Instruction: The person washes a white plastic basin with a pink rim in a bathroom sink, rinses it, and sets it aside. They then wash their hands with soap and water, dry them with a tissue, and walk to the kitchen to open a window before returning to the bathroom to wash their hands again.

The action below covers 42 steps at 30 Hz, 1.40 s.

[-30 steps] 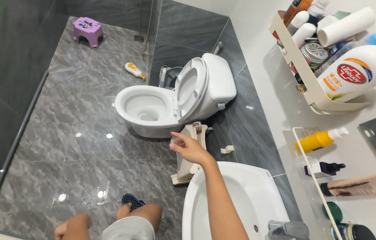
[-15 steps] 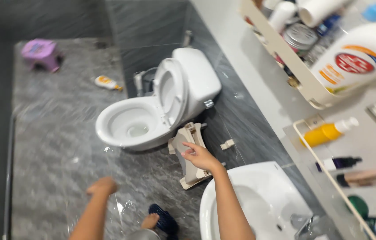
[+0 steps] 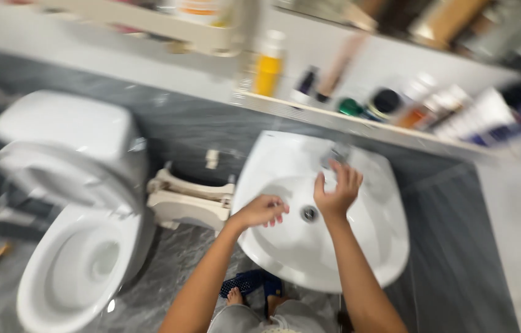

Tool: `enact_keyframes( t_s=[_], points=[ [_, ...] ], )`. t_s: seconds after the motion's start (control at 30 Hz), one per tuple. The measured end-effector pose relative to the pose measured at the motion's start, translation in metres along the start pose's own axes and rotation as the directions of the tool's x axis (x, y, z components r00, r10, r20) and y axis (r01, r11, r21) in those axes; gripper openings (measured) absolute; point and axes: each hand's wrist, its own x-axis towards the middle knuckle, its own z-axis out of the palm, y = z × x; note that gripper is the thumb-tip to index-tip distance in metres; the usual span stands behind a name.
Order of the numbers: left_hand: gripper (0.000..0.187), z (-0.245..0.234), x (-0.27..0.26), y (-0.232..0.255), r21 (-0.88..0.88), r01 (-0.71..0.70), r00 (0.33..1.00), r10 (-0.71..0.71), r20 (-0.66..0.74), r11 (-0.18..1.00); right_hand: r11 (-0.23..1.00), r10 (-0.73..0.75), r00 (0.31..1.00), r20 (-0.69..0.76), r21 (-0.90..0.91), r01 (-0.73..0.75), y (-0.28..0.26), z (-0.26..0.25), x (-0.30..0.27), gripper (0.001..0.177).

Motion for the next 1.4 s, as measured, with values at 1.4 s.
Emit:
enact_keyframes(
  t_s=[1.4],
  points=[
    [0.037,0.157,0.260,-0.035,-0.788,-0.115,0.870,-0.322,-0.374,0.605,0.941,-0.248,0.835,0.491,-0.085,0.329,0.166,0.065,0.060,0.043]
  ],
)
